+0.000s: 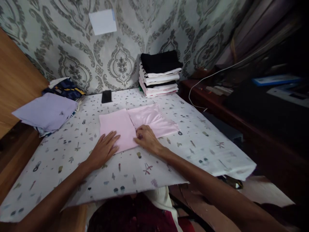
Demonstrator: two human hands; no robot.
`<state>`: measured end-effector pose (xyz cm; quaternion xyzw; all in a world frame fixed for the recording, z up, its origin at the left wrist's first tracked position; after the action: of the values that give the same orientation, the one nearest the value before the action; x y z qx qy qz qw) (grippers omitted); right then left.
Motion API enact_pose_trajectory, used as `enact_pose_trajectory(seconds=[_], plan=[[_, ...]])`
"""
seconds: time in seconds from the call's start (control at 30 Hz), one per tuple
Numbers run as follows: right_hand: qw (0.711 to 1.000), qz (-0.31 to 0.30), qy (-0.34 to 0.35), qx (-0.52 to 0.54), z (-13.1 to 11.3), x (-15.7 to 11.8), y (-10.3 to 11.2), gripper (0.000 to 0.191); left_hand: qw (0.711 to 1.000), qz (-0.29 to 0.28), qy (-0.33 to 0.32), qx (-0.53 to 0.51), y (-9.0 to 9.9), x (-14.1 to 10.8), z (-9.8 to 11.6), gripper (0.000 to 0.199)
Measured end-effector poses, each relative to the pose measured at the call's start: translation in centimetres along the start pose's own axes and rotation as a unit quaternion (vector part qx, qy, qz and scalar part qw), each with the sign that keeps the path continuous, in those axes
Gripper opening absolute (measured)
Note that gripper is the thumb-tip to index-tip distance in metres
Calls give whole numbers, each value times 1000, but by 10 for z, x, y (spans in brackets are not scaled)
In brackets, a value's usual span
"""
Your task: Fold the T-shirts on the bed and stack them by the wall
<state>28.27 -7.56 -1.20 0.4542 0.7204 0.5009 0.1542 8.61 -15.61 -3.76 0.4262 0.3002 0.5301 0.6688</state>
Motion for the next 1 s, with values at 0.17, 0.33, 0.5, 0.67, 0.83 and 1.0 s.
enact_pose_trajectory(seconds=[0.17,0.33,0.5,0.67,0.83,1.0], plan=[[999,35,14,-34,6,-2,7,11,1000,9,-7,4,0,-3,-2,55],[998,41,1,-39,12,2,10,18,1000,-3,-1,-29,5,2,-6,57],[992,15,105,-74,-26,16,-16,44,998,5,52,-43,20,40,-36,63],[981,-53,161,-90,-45,11,-49,49,987,62,133,-59,45,75,-93,60],[982,-80,150,-82,-43,10,-44,50,897,253,220,-287,67,57,-121,54],[996,-38,74,23,-34,25,-23,53,768,262,289,-508,60,23,-104,24]])
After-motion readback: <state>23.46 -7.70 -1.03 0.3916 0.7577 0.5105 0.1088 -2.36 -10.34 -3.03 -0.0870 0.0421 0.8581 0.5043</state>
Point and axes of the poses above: each hand's wrist, its own x-axis towards the middle knuckle, its own y-axis out of the back of the hand, z = x × y, the point moved 6 cm from there along x, towards the middle knuckle, and after that the axes turned 13 degrees about -x, right-handed, at the moved point
